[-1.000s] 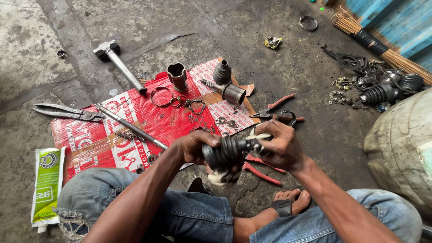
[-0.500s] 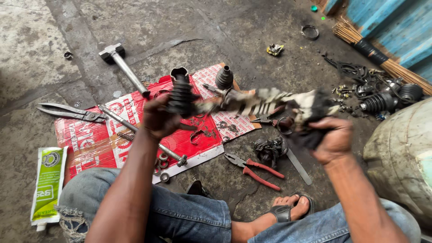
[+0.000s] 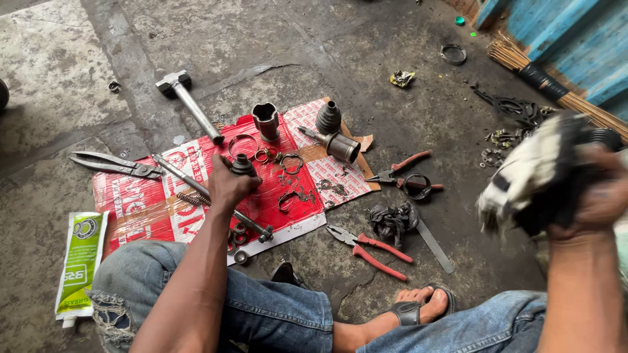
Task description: The person wipes grease from metal axle components with a cloth and slides a black rubber boot onto a metal shaft by hand.
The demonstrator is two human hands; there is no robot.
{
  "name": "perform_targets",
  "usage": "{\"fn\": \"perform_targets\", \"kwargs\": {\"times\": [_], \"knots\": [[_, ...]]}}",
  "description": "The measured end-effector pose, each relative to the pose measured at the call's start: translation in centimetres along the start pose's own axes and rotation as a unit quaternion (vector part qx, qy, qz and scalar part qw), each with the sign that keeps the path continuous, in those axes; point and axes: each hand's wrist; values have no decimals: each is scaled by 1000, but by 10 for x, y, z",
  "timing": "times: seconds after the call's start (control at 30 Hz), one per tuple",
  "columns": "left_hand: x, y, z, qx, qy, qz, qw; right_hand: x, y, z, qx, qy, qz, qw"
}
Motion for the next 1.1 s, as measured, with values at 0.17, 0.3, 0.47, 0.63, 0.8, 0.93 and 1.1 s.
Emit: {"fn": "perform_targets", "kwargs": {"times": [0.17,0.3,0.47,0.63,0.8,0.93,1.1], "knots": [[-11,9,-7,45,49,139,988,-26,-5,5,-132,-141,-66,979],[-25,17,-16,-51,-90,176,979,-57,-25,9,7,-264,-17,964],[-70,-40,-50,132,-364,-72,919,-105,-60,13,38,-375,-144,915],[-71,-107,-91,571,-129,-336,738,-146,-72,41,174,-383,-227,878],[-33,-102,-73,777,-60,-341,526,-153,-52,57,183,-308,-471,806],[-23,-95,-59,745,-26,-405,529,-161,-52,80,144,-198,-503,829],[-22,-101,-88,687,89,-456,559,-180,-77,135,77,-216,-746,625]]}}
Point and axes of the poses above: each hand's wrist, its own z-axis towards the middle knuckle, its own y-axis out of the back of the hand, x = y × z, and after that the axes turned 4 degrees about x, right-handed
